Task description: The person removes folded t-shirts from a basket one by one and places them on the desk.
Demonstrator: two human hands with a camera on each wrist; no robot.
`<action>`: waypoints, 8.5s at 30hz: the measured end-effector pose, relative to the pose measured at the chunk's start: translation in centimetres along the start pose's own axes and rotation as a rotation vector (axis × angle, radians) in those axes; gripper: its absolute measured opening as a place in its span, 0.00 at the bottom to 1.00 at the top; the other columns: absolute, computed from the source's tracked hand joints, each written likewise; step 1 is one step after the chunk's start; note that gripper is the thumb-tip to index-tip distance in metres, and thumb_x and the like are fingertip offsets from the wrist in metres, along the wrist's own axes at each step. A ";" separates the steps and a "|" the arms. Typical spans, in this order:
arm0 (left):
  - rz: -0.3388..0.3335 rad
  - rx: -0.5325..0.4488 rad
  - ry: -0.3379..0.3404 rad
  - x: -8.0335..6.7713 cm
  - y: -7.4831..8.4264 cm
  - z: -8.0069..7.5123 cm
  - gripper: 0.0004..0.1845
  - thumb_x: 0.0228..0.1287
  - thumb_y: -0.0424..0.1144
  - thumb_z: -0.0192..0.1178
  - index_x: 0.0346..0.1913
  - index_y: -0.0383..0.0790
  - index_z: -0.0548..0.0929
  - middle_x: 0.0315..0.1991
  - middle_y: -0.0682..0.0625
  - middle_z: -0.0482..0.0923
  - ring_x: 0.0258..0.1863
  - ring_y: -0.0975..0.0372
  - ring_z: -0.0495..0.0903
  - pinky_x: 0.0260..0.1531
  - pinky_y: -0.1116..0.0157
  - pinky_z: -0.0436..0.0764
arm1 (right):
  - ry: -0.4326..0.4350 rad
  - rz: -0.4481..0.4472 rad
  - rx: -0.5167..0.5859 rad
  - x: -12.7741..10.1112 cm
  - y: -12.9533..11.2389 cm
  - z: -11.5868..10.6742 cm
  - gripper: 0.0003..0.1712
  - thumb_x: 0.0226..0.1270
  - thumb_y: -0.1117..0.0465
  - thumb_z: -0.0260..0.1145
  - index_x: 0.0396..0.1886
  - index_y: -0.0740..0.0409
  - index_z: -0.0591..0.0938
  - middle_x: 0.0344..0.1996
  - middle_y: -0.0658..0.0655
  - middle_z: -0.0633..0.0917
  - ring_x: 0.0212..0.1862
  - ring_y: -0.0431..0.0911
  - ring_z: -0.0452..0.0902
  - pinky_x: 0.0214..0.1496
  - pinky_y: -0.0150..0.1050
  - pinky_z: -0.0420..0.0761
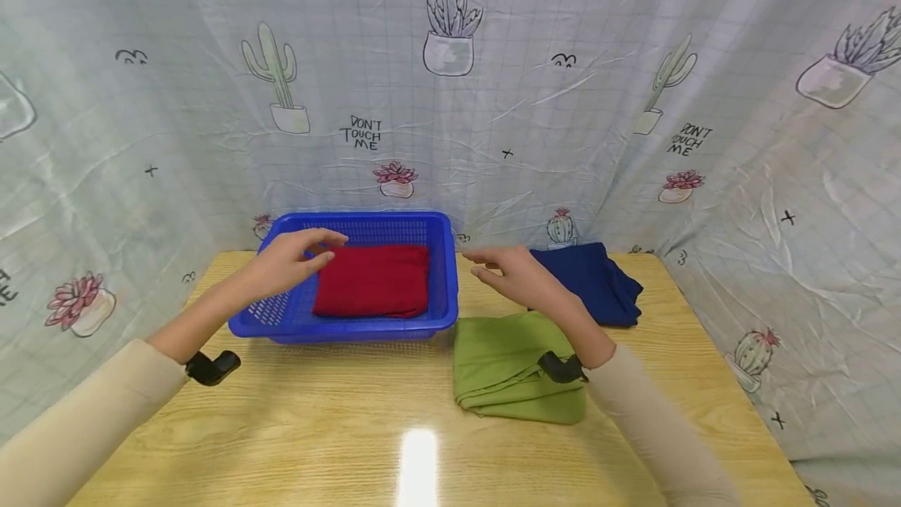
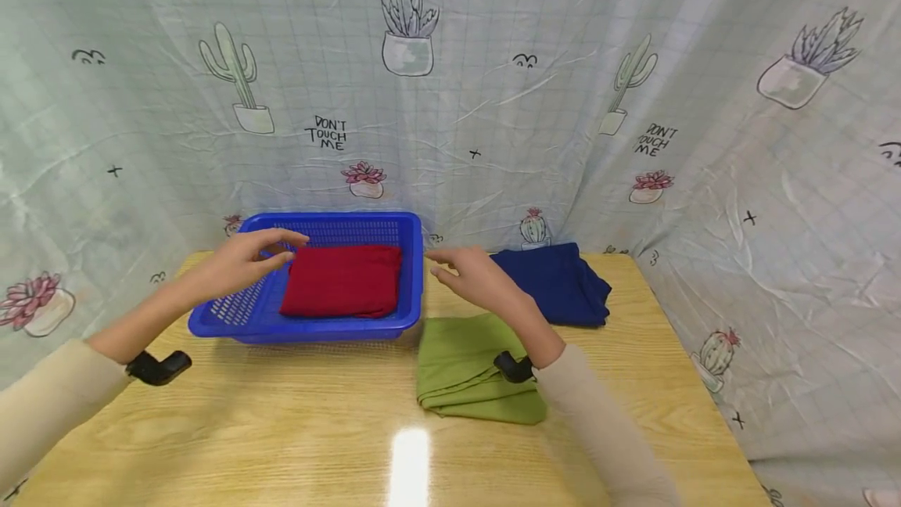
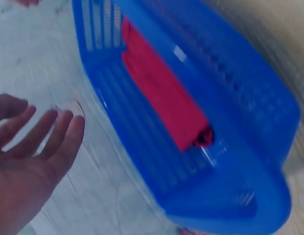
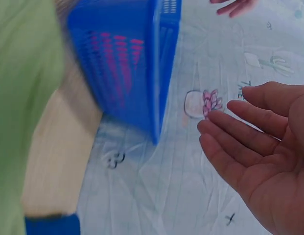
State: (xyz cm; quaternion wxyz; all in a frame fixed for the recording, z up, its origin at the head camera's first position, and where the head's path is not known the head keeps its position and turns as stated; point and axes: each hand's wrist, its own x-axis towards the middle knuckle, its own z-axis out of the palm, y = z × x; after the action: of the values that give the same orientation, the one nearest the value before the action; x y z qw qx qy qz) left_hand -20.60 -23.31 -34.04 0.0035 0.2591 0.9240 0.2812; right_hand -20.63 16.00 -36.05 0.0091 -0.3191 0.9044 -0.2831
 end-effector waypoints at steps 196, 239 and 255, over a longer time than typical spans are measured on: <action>-0.360 -1.053 -0.030 7.2 0.2 3.7 0.38 0.64 0.20 0.64 0.76 0.45 0.69 0.76 0.45 0.57 0.46 0.63 0.82 0.39 0.70 0.83 | -0.175 0.127 0.389 8.0 0.8 -3.2 0.34 0.72 0.69 0.66 0.74 0.46 0.74 0.67 0.56 0.73 0.56 0.50 0.75 0.45 0.38 0.82; 0.071 -0.765 -0.214 9.7 17.1 19.2 0.35 0.62 0.22 0.66 0.69 0.57 0.79 0.69 0.56 0.73 0.50 0.69 0.72 0.33 0.72 0.73 | -0.084 0.275 0.229 -15.5 13.0 -10.7 0.31 0.70 0.53 0.70 0.72 0.42 0.76 0.69 0.55 0.74 0.63 0.36 0.70 0.52 0.33 0.79; -0.027 -0.959 -0.229 11.3 24.0 29.1 0.36 0.58 0.16 0.64 0.66 0.52 0.83 0.59 0.55 0.78 0.37 0.71 0.78 0.25 0.73 0.73 | -0.068 0.403 0.178 -25.1 18.2 -12.4 0.31 0.70 0.57 0.70 0.72 0.50 0.76 0.58 0.40 0.80 0.53 0.28 0.75 0.46 0.33 0.81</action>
State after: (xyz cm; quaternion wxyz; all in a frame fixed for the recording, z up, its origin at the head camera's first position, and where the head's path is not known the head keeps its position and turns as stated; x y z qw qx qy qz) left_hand -14.50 14.21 -44.46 0.2274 0.2453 0.6875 0.6446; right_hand -13.51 48.44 -39.14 0.1242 -0.1394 0.9206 -0.3431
